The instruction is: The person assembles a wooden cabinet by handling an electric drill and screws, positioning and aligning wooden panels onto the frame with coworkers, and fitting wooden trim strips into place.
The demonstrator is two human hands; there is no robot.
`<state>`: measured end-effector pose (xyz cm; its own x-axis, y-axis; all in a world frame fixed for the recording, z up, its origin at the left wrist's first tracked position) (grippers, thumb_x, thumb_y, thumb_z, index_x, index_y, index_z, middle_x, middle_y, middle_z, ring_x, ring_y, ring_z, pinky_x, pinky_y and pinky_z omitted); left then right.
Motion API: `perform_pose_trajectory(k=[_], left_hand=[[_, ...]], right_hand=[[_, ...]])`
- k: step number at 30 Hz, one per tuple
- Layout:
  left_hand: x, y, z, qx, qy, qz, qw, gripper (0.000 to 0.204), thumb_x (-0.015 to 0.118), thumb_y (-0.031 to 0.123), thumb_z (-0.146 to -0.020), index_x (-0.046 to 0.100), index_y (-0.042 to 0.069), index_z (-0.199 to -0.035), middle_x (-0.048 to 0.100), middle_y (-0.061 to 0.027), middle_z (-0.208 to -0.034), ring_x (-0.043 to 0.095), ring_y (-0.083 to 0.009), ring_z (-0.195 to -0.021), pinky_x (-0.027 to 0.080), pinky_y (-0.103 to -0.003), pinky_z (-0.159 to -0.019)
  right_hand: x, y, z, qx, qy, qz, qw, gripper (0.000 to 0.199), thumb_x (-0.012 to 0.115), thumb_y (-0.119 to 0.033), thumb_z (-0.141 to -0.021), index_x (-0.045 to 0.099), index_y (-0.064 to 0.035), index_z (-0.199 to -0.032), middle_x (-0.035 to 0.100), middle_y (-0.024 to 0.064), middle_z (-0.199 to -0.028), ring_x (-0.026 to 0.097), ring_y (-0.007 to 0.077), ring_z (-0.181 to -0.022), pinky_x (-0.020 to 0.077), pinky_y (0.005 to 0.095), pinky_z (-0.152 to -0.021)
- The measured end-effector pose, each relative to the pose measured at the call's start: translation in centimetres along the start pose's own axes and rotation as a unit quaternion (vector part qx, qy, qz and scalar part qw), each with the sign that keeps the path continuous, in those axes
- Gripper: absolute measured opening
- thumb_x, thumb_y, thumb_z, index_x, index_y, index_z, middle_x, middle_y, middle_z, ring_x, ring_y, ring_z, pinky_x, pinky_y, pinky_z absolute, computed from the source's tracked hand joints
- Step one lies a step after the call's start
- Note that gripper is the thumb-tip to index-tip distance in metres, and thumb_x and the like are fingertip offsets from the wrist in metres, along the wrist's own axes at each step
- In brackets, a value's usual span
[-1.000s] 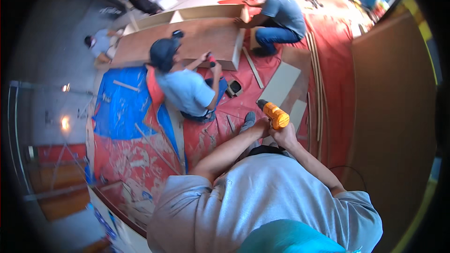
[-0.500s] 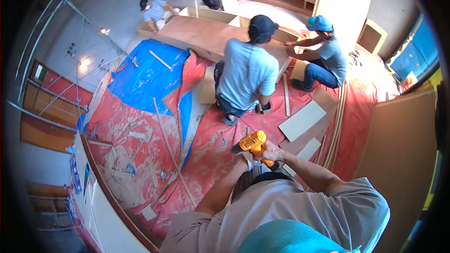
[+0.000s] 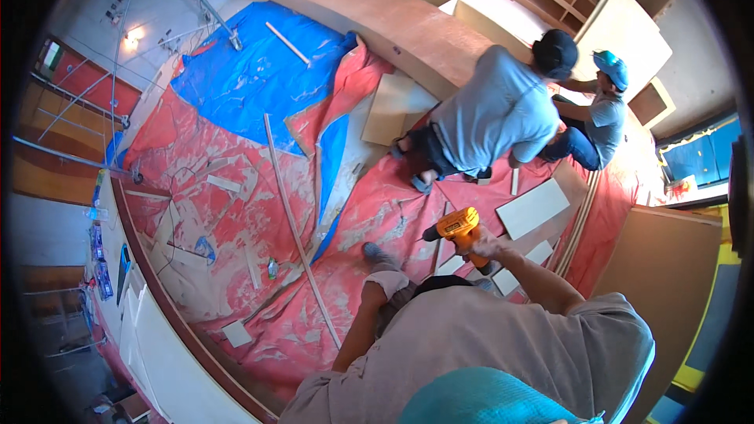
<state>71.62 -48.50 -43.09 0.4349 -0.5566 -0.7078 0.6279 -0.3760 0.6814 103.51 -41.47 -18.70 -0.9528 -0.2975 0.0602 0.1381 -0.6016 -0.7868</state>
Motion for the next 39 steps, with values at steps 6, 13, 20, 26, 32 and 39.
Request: perform_pose_trajectory(k=[6,13,20,26,32,39], left_hand=[[-17.0,-10.3,-0.3,-0.115,-0.096,-0.094,0.984,0.034,0.067,0.03,-0.088,0.073,0.013,-0.116,0.071,-0.0154,-0.121,0.067,-0.04,-0.11,0.054,-0.047,-0.094],[-37.8,-17.1,-6.1,-0.114,-0.014,-0.139,0.984,0.022,0.07,0.019,-0.082,0.075,0.007,-0.099,0.074,-0.0191,-0.103,0.071,-0.0378,-0.097,0.056,-0.047,-0.085],[-46.0,-38.3,-9.6,-0.267,0.01,-0.199,0.943,0.016,0.066,0.012,-0.082,0.076,0.006,-0.093,0.074,-0.0199,-0.098,0.071,-0.0391,-0.094,0.058,-0.05,-0.081],[-58.6,-49.8,-11.6,-0.273,-0.039,-0.158,0.948,0.018,0.06,0.011,-0.083,0.074,0.002,-0.089,0.073,-0.0219,-0.095,0.07,-0.0427,-0.093,0.056,-0.051,-0.079],[-72.4,-57.2,-24.4,-0.194,0.015,-0.129,0.972,0.019,0.057,0.009,-0.082,0.073,0.001,-0.087,0.073,-0.0226,-0.093,0.069,-0.0442,-0.092,0.055,-0.051,-0.078],[-82.7,-76.8,-47.4,-0.232,-0.083,-0.226,0.943,0.019,0.06,0.014,-0.081,0.075,0.003,-0.083,0.074,-0.0211,-0.092,0.072,-0.0405,-0.083,0.058,-0.05,-0.075]], right_hand=[[3.9,-7.7,-12.5,0.042,0.092,0.019,0.995,0.037,0.068,-0.003,-0.077,0.065,-0.0053,-0.113,0.066,0.0049,-0.081,0.065,0.0184,-0.064,0.055,0.0342,-0.058],[5.3,-18.6,-22.4,-0.034,0.147,-0.01,0.988,0.038,0.07,-0.004,-0.073,0.066,-0.0045,-0.111,0.067,0.0051,-0.08,0.067,0.0197,-0.065,0.0547,0.035,-0.058],[5.9,-27.1,-40.7,-0.018,0.109,-0.2,0.974,0.033,0.064,0.001,-0.08,0.065,-0.0014,-0.113,0.067,0.0093,-0.081,0.066,0.0205,-0.061,0.056,0.0357,-0.054],[6.0,-44.0,-59.2,-0.061,0.129,-0.182,0.973,0.032,0.065,0.004,-0.075,0.064,-0.0021,-0.106,0.064,0.0074,-0.076,0.065,0.0201,-0.06,0.054,0.0373,-0.051],[4.0,-57.8,-71.2,-0.16,0.119,-0.137,0.97,0.03,0.068,0.0,-0.076,0.067,-0.0016,-0.106,0.068,0.0061,-0.082,0.067,0.0192,-0.066,0.0555,0.0364,-0.057],[-2.8,-62.8,-80.2,-0.088,0.254,-0.085,0.959,0.035,0.072,-0.002,-0.072,0.065,-0.0017,-0.107,0.063,0.0038,-0.077,0.064,0.0164,-0.064,0.0546,0.0329,-0.058]])
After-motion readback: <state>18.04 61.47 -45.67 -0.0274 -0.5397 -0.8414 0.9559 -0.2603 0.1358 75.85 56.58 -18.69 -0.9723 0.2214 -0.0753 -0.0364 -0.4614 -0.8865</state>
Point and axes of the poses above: each hand's wrist, its own z-axis away from the middle knuckle, its own x-axis out of the palm, y = z × x, the point moved 9 cm from there along -z, towards the middle knuckle
